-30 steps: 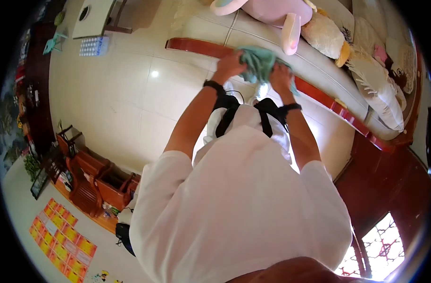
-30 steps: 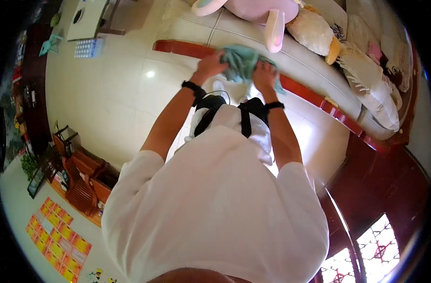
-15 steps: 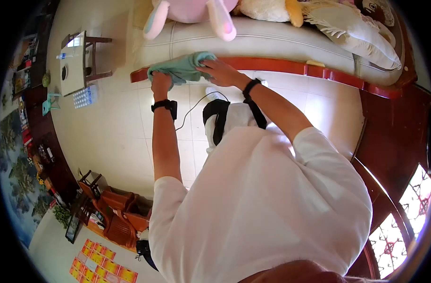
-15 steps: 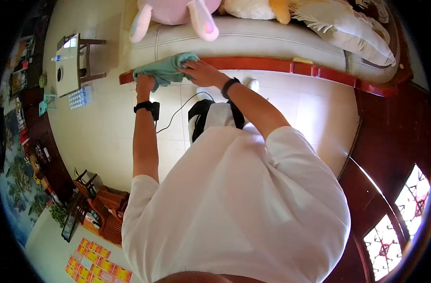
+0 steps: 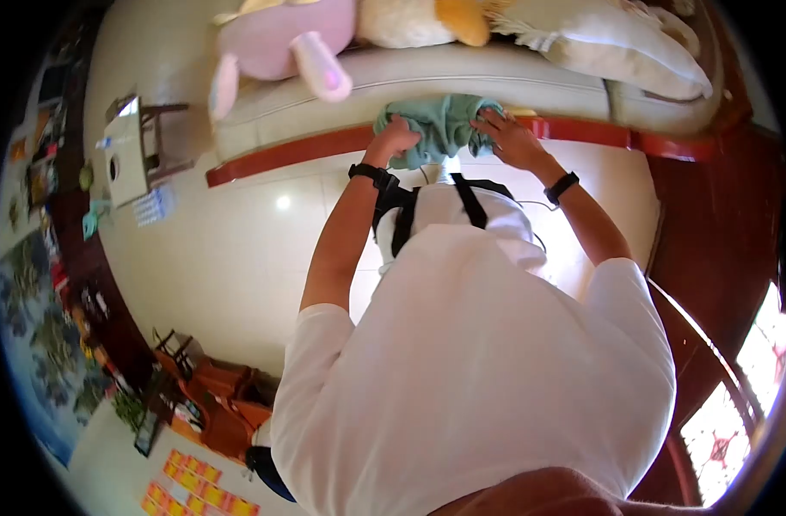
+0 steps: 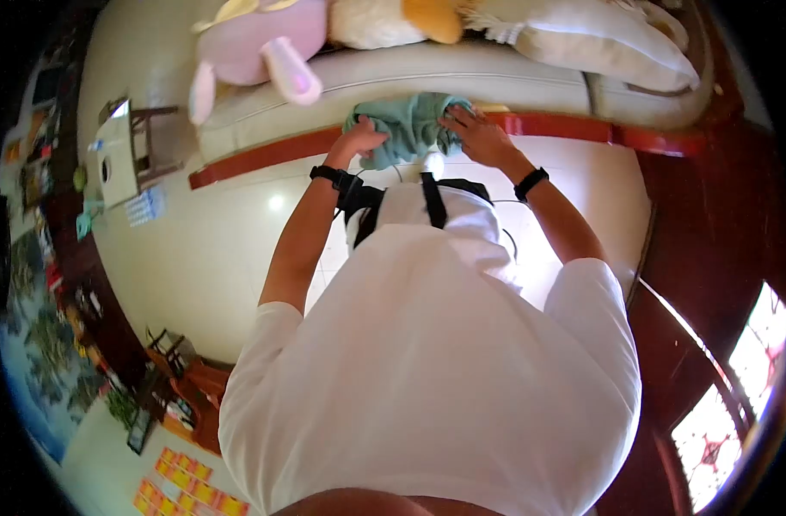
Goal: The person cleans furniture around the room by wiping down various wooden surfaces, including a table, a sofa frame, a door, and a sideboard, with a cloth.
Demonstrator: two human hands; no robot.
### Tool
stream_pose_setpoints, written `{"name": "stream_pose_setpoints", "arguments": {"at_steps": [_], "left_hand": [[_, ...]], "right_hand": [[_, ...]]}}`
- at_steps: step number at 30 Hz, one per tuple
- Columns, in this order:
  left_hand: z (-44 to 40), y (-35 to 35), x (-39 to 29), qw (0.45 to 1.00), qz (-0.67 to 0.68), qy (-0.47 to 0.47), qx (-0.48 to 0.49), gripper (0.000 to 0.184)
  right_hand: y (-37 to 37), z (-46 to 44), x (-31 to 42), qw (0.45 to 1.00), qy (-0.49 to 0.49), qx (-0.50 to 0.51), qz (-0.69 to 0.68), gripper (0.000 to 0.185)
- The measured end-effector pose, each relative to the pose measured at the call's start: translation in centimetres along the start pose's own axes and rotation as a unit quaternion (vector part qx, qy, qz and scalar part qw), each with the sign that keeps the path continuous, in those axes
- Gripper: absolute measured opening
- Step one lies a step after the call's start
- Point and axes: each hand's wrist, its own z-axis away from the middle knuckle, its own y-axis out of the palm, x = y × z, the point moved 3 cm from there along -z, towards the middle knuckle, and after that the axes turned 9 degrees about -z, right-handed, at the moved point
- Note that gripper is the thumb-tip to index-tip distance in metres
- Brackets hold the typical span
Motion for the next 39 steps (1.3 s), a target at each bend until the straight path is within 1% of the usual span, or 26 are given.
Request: {"name": "stream_pose_setpoints", "arguments": {"at_steps": [1,2,4,6,8,10,12,13,14,15,16,18,19,20,21,22,24,25,28,30,32,33,35,36,38,39], "left_hand": [[-0.3,0.9,-2.2,0.988,0.145,0.047,-0.012,0.068],[-0.2,1.3,-4.4,0.989,0.139,0.055,-0.005,0.068],[0.4,1.8,-8.4,0.929,0.321,0.123,0.137,0.064],[-1.1,2.4,-9.3,0.914,0.341,0.153,0.159,0.066],[-0.4,1.6,-8.4,0.917,0.328,0.102,0.204,0.069],[-0.4,0.3,-6.7,0.916,0.332,0.098,0.204,0.074],[0.0,-1.7,-4.4,0.943,0.281,0.051,0.17,0.064],[0.3,-2.4,-3.1,0.945,0.274,0.048,0.172,0.064],[0.1,-2.8,-1.3,0.952,0.273,0.033,0.133,0.058],[0.0,-3.3,0.4,0.958,0.272,0.019,0.094,0.052],[0.2,-3.6,1.9,0.959,0.265,0.018,0.096,0.052],[1.2,-4.6,4.9,0.969,0.248,-0.011,-0.018,0.038],[1.8,-4.3,5.7,0.971,0.238,-0.007,-0.013,0.038],[2.8,-4.6,5.9,0.989,0.029,0.041,-0.141,0.036],[3.9,-4.7,5.7,0.944,-0.179,0.09,-0.263,0.037],[4.2,-4.4,6.0,0.943,-0.186,0.097,-0.259,0.037],[5.3,-4.7,6.0,0.889,-0.251,0.163,-0.347,0.041],[5.6,-5.0,6.4,0.884,-0.276,0.158,-0.344,0.037],[6.1,-6.3,8.2,0.863,-0.311,0.166,-0.361,0.036],[5.9,-7.6,10.4,0.864,-0.323,0.16,-0.351,0.038],[5.1,-9.2,14.1,0.912,-0.273,0.058,-0.301,0.042],[5.1,-10.4,15.2,0.914,-0.27,0.058,-0.298,0.042],[5.1,-13.0,18.0,0.952,-0.21,-0.025,-0.221,0.044],[5.3,-13.9,18.8,0.952,-0.21,-0.029,-0.22,0.044],[5.8,-15.5,19.8,0.947,-0.232,-0.049,-0.214,0.046],[5.0,-15.5,20.8,0.943,-0.254,-0.041,-0.211,0.045]], "right_hand": [[-0.9,0.8,-1.5,0.999,0.029,-0.013,0.018,0.072],[-1.5,1.6,-2.6,0.999,0.041,-0.016,0.017,0.072],[-2.2,2.6,-4.0,0.993,0.065,-0.075,0.061,0.07],[-1.8,2.7,-4.8,0.99,0.075,-0.092,0.074,0.072],[-0.8,2.4,-4.5,0.99,0.096,-0.097,0.046,0.074],[-1.1,1.1,-3.4,0.985,0.118,-0.111,0.056,0.074],[0.3,-0.2,-2.6,0.989,0.114,-0.074,0.061,0.072],[1.1,-1.1,-2.6,0.987,0.102,-0.096,0.083,0.073],[0.9,-1.8,-2.3,0.987,0.105,-0.098,0.077,0.073],[0.4,-2.6,-2.0,0.988,0.121,-0.053,0.081,0.075],[0.1,-3.3,-1.7,0.987,0.137,-0.008,0.086,0.077],[0.4,-4.5,-1.5,0.986,0.132,-0.025,0.103,0.082],[0.4,-5.1,-1.1,0.99,0.106,-0.016,0.094,0.083],[0.5,-5.6,-0.7,0.993,0.081,-0.008,0.086,0.085],[1.1,-6.5,-0.3,0.996,0.048,-0.033,0.061,0.09],[1.8,-7.1,-0.2,0.996,0.056,-0.037,0.057,0.09],[1.8,-8.2,0.7,0.991,0.134,-0.003,-0.02,0.095],[2.1,-8.9,0.8,0.993,0.114,0.001,-0.011,0.096],[2.7,-10.9,2.6,0.99,0.136,0.034,-0.03,0.095],[4.9,-12.5,4.0,0.99,0.141,0.002,-0.029,0.094],[6.2,-14.1,7.1,0.983,0.152,-0.052,-0.089,0.091],[6.6,-15.0,9.0,0.983,0.153,-0.048,-0.088,0.091],[7.6,-17.0,12.8,0.978,0.178,-0.051,-0.095,0.084],[8.5,-17.7,14.5,0.982,0.164,-0.065,-0.068,0.067],[14.1,-20.3,15.7,0.974,0.125,-0.184,0.035,0.053],[13.2,-19.9,16.1,0.974,0.125,-0.186,0.036,0.053]]}}
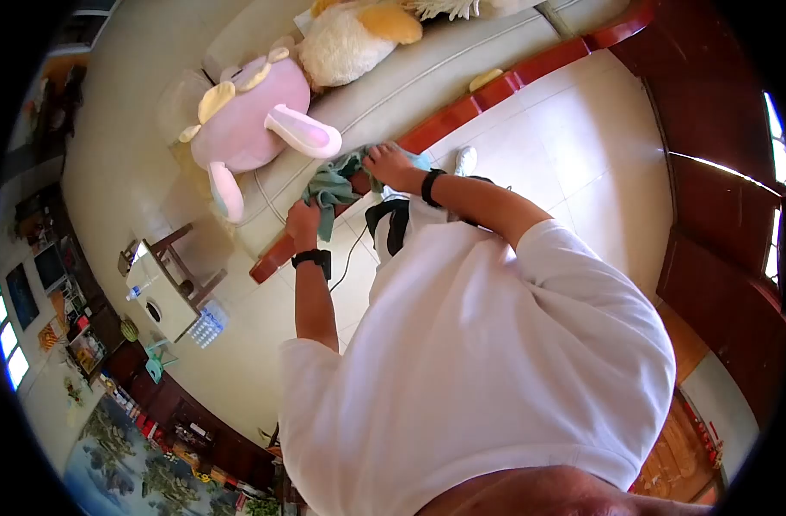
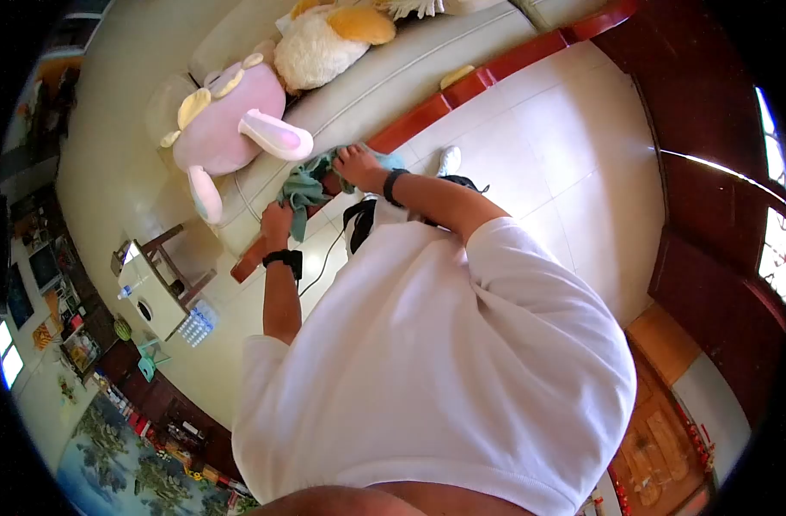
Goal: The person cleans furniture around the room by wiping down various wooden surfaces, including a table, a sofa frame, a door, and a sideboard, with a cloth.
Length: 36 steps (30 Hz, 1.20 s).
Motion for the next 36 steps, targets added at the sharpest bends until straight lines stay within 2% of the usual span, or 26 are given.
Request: {"name": "stream_pose_setpoints", "arguments": {"at_steps": [2,3,5,7,9,10,11,12,13,16,17,19,20,21,22,27,30,31,33,34,35,36], "left_hand": [[-0.9,1.4,-0.6,0.999,-0.016,0.032,0.004,0.044],[-0.6,0.4,-1.5,0.997,-0.037,0.064,0.016,0.043],[-0.1,-0.1,-4.7,0.995,-0.053,0.08,0.018,0.044],[-0.5,0.5,-8.8,0.986,-0.072,0.153,0.017,0.039],[-0.1,0.0,-14.8,0.979,-0.07,0.19,0.028,0.042],[0.6,-1.0,-18.5,0.978,-0.045,0.202,0.036,0.047],[1.5,-1.7,-22.4,0.975,-0.021,0.216,0.045,0.053],[2.0,-1.7,-26.0,0.967,-0.01,0.255,0.015,0.054],[2.2,-1.4,-29.5,0.955,0.002,0.296,-0.013,0.057],[2.0,1.6,-38.0,0.932,-0.035,0.357,-0.045,0.061],[3.2,0.0,-40.7,0.928,0.002,0.366,-0.071,0.058],[4.5,-2.1,-45.6,0.921,0.038,0.376,-0.099,0.056],[5.1,-2.6,-47.5,0.894,0.059,0.42,-0.14,0.051],[5.7,-2.7,-49.0,0.865,0.079,0.463,-0.178,0.048],[6.1,-2.6,-50.6,0.851,0.077,0.483,-0.192,0.042],[6.2,-2.4,-55.3,0.836,0.033,0.523,-0.165,0.034],[2.6,-1.9,-56.1,0.82,0.107,0.561,-0.043,0.028],[1.6,-1.9,-54.9,0.817,0.1,0.566,-0.038,0.028],[1.1,-3.8,-54.1,0.804,0.131,0.579,0.039,0.029],[1.6,-4.8,-52.9,0.833,0.112,0.532,0.102,0.03],[1.5,-4.6,-51.5,0.832,0.134,0.526,0.113,0.031],[1.1,-3.9,-50.3,0.831,0.161,0.517,0.124,0.033]], "right_hand": [[-2.1,-0.2,0.1,0.993,-0.053,0.097,-0.041,0.044],[-3.0,-0.4,-1.3,0.994,-0.052,0.092,-0.043,0.044],[-5.2,-0.3,-5.8,0.949,-0.111,0.178,-0.236,0.048],[-7.8,1.6,-9.6,0.958,-0.092,0.154,-0.224,0.053],[-8.8,3.9,-13.9,0.981,-0.035,0.029,-0.19,0.045],[-9.3,5.1,-15.5,0.98,-0.033,0.021,-0.194,0.045],[-10.4,6.3,-16.6,0.983,-0.101,0.004,-0.153,0.038],[-11.4,7.3,-17.3,0.98,-0.164,-0.013,-0.111,0.031],[-12.4,7.7,-18.4,0.981,-0.156,-0.021,-0.115,0.031],[-17.3,9.0,-23.1,0.992,-0.121,0.006,0.022,0.019],[-19.4,9.8,-24.8,0.997,-0.076,0.009,0.022,0.02],[-20.2,11.5,-29.9,0.998,-0.004,-0.046,0.042,0.024],[-19.5,12.5,-33.0,0.993,0.039,-0.077,0.076,0.024],[-20.4,13.5,-34.9,0.991,0.12,-0.046,0.021,0.025],[-21.2,14.8,-35.9,0.989,0.137,-0.028,0.038,0.027],[-19.5,15.6,-36.0,0.97,0.226,-0.022,0.082,0.036],[-17.4,14.3,-34.8,0.95,0.287,-0.101,0.063,0.04],[-15.9,13.7,-34.2,0.948,0.295,-0.103,0.058,0.04],[-15.6,13.0,-33.5,0.946,0.318,-0.038,0.052,0.042],[-15.5,13.1,-32.6,0.953,0.303,-0.004,0.024,0.044],[-15.7,13.4,-31.5,0.953,0.295,0.059,0.02,0.061],[-15.5,14.2,-30.2,0.956,0.292,0.026,-0.022,0.066]]}}
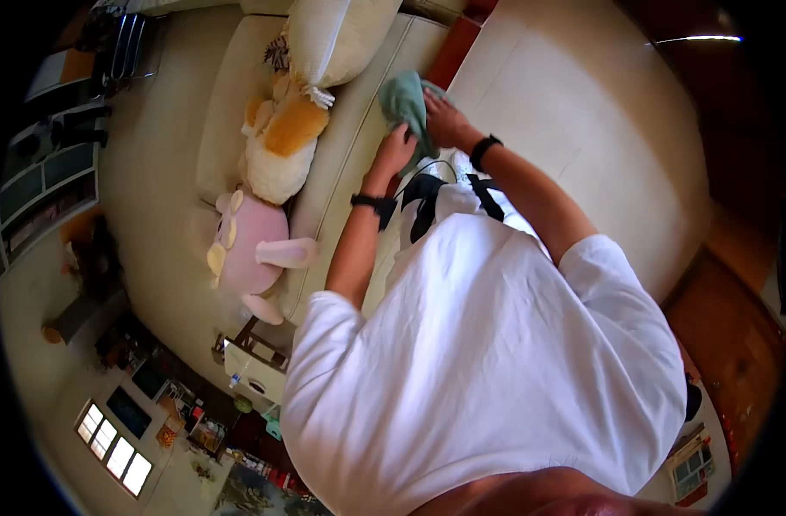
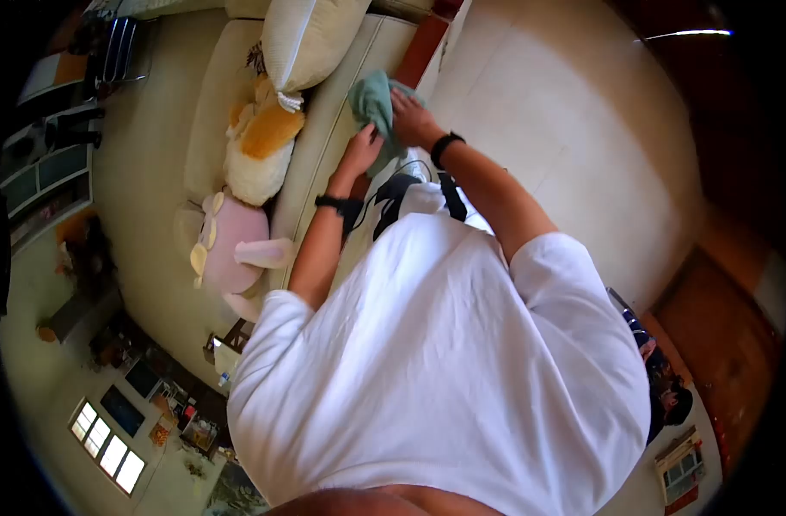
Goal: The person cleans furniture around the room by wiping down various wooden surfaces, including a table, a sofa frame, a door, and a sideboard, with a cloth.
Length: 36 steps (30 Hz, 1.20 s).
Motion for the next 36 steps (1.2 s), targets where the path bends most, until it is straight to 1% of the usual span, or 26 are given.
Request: {"name": "stream_pose_setpoints", "arguments": {"at_steps": [1,3,4,6,7,9,10,11,13,14,15,16,17,18,20,21,22,23,25,26,29,30,31,33,34,36], "left_hand": [[0.7,-0.3,0.4,1.0,0.007,0.003,0.0,0.033],[3.5,-0.5,2.0,0.995,0.041,-0.085,0.031,0.036],[4.3,-0.3,2.2,0.994,0.046,-0.088,0.037,0.036],[4.7,-1.4,1.6,0.977,-0.166,-0.13,-0.019,0.034],[4.5,-1.1,1.6,0.978,-0.158,-0.132,-0.013,0.034],[2.8,-0.4,1.7,0.956,-0.262,-0.112,-0.073,0.036],[1.9,-0.1,1.7,0.961,-0.239,-0.082,-0.111,0.035],[0.7,0.0,1.3,0.964,-0.235,-0.102,-0.072,0.049],[-1.6,0.6,2.9,0.978,-0.173,-0.078,-0.089,0.047],[-2.8,0.5,3.5,0.982,-0.15,-0.068,-0.095,0.046],[-3.8,0.4,4.3,0.997,0.006,-0.081,-0.004,0.05],[-4.4,0.2,5.1,0.979,0.159,-0.091,0.089,0.054],[-4.9,0.6,7.2,0.979,0.158,-0.091,0.087,0.054],[-5.0,1.9,10.1,0.976,0.172,-0.098,0.091,0.055],[-4.7,1.9,11.1,0.973,0.189,-0.101,0.091,0.056],[-3.4,1.0,9.6,0.989,0.105,-0.077,0.068,0.054],[-1.9,0.5,8.1,0.997,0.023,-0.053,0.045,0.053],[-0.1,-0.1,7.2,0.997,0.031,-0.057,0.043,0.053],[2.8,-1.3,5.4,0.988,-0.146,-0.031,0.044,0.055],[3.2,-0.7,6.0,0.987,-0.138,-0.069,0.052,0.052],[3.4,-0.4,5.9,0.981,-0.176,-0.06,0.046,0.053],[3.5,-0.7,5.4,0.992,-0.116,-0.052,0.019,0.056],[3.0,0.0,5.8,0.992,-0.11,-0.054,0.018,0.056],[1.6,0.8,6.3,0.979,0.016,0.113,-0.168,0.061],[0.8,0.9,6.6,0.979,0.02,0.113,-0.169,0.061],[-1.5,-0.1,6.3,0.989,0.123,0.069,0.039,0.065]], "right_hand": [[0.5,1.1,0.3,0.999,-0.008,-0.017,-0.049,0.071],[0.3,2.2,1.5,0.998,0.0,-0.02,-0.052,0.076],[0.2,2.3,2.3,0.998,0.003,-0.03,-0.058,0.08],[0.2,1.7,2.4,0.996,0.003,-0.052,-0.067,0.08],[0.2,1.6,2.2,0.994,0.0,-0.077,-0.075,0.079],[-1.0,1.2,2.1,0.997,-0.002,-0.057,-0.054,0.087],[-2.7,0.6,2.3,0.998,0.029,0.014,-0.054,0.084],[-3.7,-0.2,2.5,0.993,0.062,0.082,-0.053,0.081],[-0.6,-3.2,2.1,0.99,0.095,0.095,0.03,0.07],[1.1,-4.6,2.5,0.987,0.133,0.089,-0.016,0.075],[-0.3,-4.4,2.4,0.987,0.132,0.087,-0.011,0.075],[-1.2,-4.3,2.8,0.986,0.12,0.113,-0.005,0.069],[-2.4,-4.2,3.3,0.984,0.107,0.139,-0.001,0.064],[-3.2,-4.0,3.6,0.984,0.1,0.15,-0.006,0.07],[-2.7,-3.2,3.2,0.991,0.056,0.114,-0.034,0.074],[-2.7,-2.6,2.9,0.995,0.015,0.082,-0.062,0.078],[-3.3,-1.3,3.4,0.994,-0.013,0.096,-0.049,0.074],[-1.8,-0.6,3.6,0.993,-0.016,0.104,-0.045,0.074],[1.2,1.2,4.0,0.997,-0.062,0.006,-0.053,0.067],[-4.1,3.5,6.7,0.995,-0.066,0.064,-0.045,0.059],[-2.5,4.3,6.5,0.997,-0.041,0.015,-0.059,0.058],[-2.2,4.0,6.0,0.997,-0.06,-0.039,-0.021,0.054],[-1.7,3.5,4.9,0.997,-0.061,-0.033,-0.017,0.054],[-2.6,2.8,3.6,0.993,-0.111,-0.042,0.022,0.049],[-3.2,2.3,3.3,0.992,-0.102,-0.052,0.043,0.044],[-2.4,0.2,2.2,0.992,-0.089,-0.037,0.079,0.043]]}}
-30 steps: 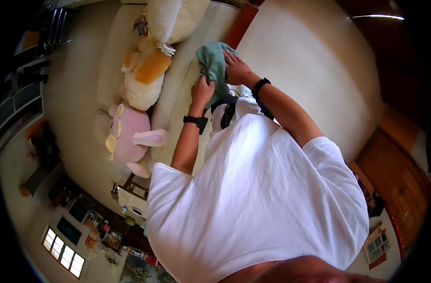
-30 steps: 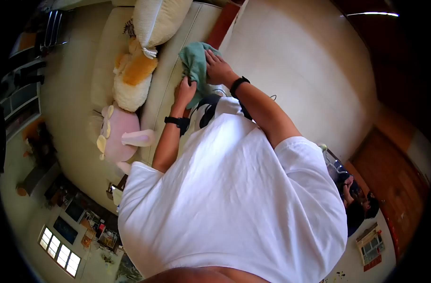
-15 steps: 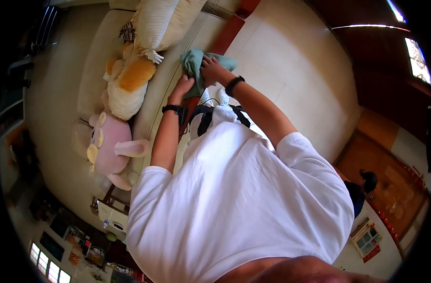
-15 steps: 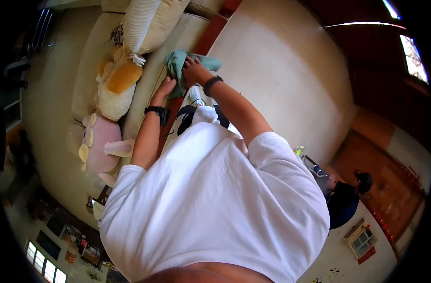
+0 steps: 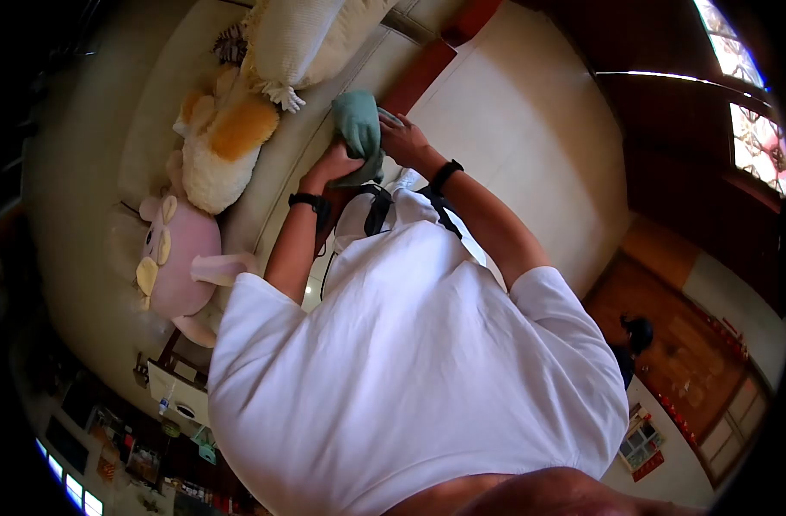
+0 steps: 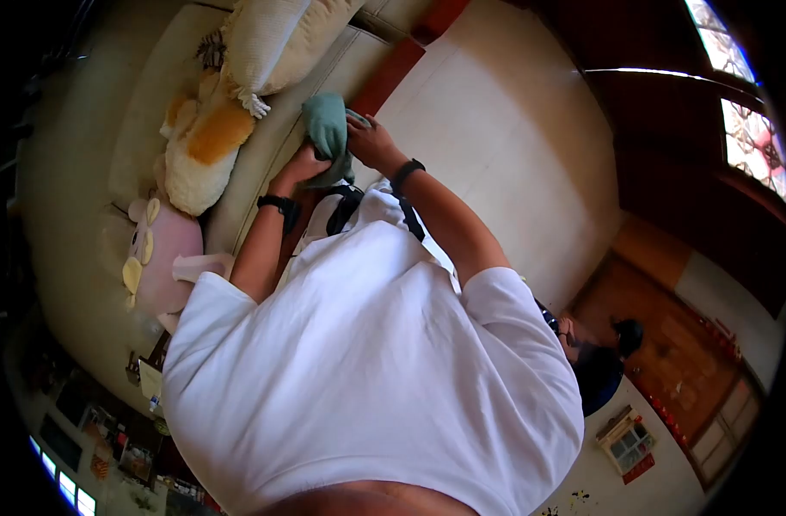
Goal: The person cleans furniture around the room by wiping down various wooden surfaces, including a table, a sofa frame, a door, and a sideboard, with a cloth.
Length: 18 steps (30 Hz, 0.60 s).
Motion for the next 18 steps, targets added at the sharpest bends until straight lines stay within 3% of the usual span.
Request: {"name": "stream_pose_setpoints", "arguments": {"at_steps": [1,3,5,8,10,13,15,16,17,18], "left_hand": [[-1.0,-0.9,0.0,1.0,-0.003,0.001,-0.003,0.065],[-2.2,-1.5,1.3,0.975,0.089,-0.12,0.164,0.069],[-2.1,-1.8,1.6,0.977,0.097,-0.117,0.149,0.068],[-0.7,-1.4,0.8,0.978,0.115,-0.108,0.134,0.068],[0.9,-1.3,-0.7,0.998,0.023,-0.037,0.056,0.068],[2.4,-2.2,-7.5,0.996,0.015,-0.055,0.063,0.074],[1.5,-1.4,-8.4,0.996,0.01,-0.07,0.055,0.069],[0.8,-0.7,-8.8,0.993,0.029,-0.092,0.064,0.067],[0.0,-0.2,-8.8,0.99,0.045,-0.114,0.073,0.065],[-1.2,0.5,-7.4,0.992,-0.049,-0.095,0.061,0.063]], "right_hand": [[0.8,-1.2,-0.5,0.999,0.011,0.018,0.029,0.042],[0.3,-3.7,0.0,0.998,-0.002,0.037,0.055,0.038],[0.7,-5.5,0.5,0.969,0.067,0.232,0.058,0.042],[0.6,-5.4,2.9,0.964,0.071,0.246,0.065,0.046],[0.1,-4.0,3.6,0.967,0.034,0.245,0.061,0.049],[1.5,-1.9,1.3,0.983,-0.034,0.179,0.014,0.056],[0.9,-1.2,-1.0,0.971,-0.201,0.088,-0.095,0.062],[0.9,-1.5,-2.9,0.945,-0.236,0.099,-0.205,0.065],[0.4,-1.4,-4.3,0.943,-0.24,0.09,-0.212,0.065],[-0.4,-1.7,-5.6,0.939,-0.256,0.082,-0.216,0.063]]}}
